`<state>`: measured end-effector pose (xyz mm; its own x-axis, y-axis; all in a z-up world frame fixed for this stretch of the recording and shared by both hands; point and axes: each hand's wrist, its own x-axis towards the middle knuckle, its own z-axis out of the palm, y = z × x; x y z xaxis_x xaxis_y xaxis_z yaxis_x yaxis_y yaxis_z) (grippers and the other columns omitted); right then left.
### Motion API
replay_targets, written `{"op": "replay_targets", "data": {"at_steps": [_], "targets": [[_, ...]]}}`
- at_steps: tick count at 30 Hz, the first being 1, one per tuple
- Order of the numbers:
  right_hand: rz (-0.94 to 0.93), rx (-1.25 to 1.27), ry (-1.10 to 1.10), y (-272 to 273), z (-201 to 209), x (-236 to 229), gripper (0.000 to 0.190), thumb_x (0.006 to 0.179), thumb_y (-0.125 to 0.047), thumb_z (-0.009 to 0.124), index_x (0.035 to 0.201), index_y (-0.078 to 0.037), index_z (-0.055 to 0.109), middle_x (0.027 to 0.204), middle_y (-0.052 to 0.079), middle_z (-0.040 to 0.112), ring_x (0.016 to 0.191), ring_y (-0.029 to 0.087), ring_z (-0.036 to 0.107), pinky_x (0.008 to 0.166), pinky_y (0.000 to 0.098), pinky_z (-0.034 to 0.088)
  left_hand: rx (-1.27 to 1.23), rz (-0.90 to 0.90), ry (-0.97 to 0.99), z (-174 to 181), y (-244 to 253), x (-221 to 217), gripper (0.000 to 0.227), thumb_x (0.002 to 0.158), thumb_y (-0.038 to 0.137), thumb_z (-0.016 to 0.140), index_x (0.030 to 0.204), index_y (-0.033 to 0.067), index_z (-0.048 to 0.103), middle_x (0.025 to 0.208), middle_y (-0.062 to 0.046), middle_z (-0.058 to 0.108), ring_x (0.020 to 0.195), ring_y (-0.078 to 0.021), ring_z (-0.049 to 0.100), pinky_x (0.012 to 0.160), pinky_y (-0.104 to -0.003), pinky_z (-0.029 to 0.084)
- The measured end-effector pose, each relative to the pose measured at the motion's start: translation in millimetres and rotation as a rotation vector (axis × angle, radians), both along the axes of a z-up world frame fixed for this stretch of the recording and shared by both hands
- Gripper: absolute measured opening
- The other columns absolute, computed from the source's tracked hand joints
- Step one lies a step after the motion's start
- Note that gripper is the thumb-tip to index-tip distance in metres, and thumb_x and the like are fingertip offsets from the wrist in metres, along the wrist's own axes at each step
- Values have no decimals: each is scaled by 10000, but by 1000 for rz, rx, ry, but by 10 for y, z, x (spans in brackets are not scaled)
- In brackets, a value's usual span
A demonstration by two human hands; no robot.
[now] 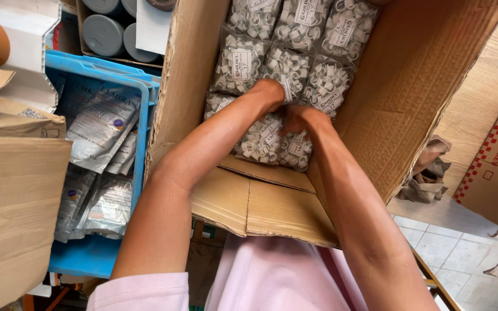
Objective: The person takes a small plastic bag containing parts from one cardboard box and places it into another cardboard box, repeating this for several bags.
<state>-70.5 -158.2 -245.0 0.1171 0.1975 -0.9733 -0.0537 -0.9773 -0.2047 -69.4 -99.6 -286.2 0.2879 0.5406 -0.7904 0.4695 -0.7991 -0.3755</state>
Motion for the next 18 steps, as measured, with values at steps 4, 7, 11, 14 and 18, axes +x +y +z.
{"op": "replay_targets", "data": {"at_steps": [4, 7, 11, 14, 18], "targets": [[402, -79, -145, -31, 183, 157, 627, 728, -403, 845, 1284, -188, 650, 1124, 103, 711, 1011, 310, 691, 769, 457, 617, -540, -723, -225, -1348, 320, -44, 314, 928, 186, 456, 1095, 105, 708, 1049, -83, 691, 945, -426, 664, 544, -710, 526], [383, -209, -246, -198, 380, 291, 688, 652, -598, 778, 1244, -270, 655, 1221, -49, 675, 1125, 249, 651, 866, 548, 572, -588, -862, -316, -416, 519, 24, 334, 916, 235, 459, 1006, 118, 758, 1016, -60, 730, 1011, -319, 691, 768, -570, 557], [334, -126, -446, -266, 1454, 283, 456, 818, -452, 721, 1178, -193, 615, 1175, 59, 588, 1125, 279, 585, 873, 529, 500, -715, -949, -289, 980, 514, 461, 481, 661, 523, 822, 938, 137, 750, 856, -88, 730, 819, -302, 709, 681, -440, 564], [370, 167, -706, -526, 2003, 92, 301, 931, -319, 670, 1059, -65, 573, 1009, 168, 565, 916, 342, 599, 821, 465, 478, -837, -778, -397, 1622, 487, 732, 391, 838, 441, 745, 911, 60, 700, 808, -138, 684, 771, -299, 656, 666, -450, 503], [277, 492, -1007, -847, 2673, -311, 200, 998, -131, 588, 1086, 48, 570, 1004, 219, 549, 913, 424, 582, 794, 510, 482, -807, -696, -643, 1876, 671, 561, 307, 934, 311, 667, 1138, 82, 678, 999, -205, 692, 944, -404, 651, 723, -529, 505]]}}
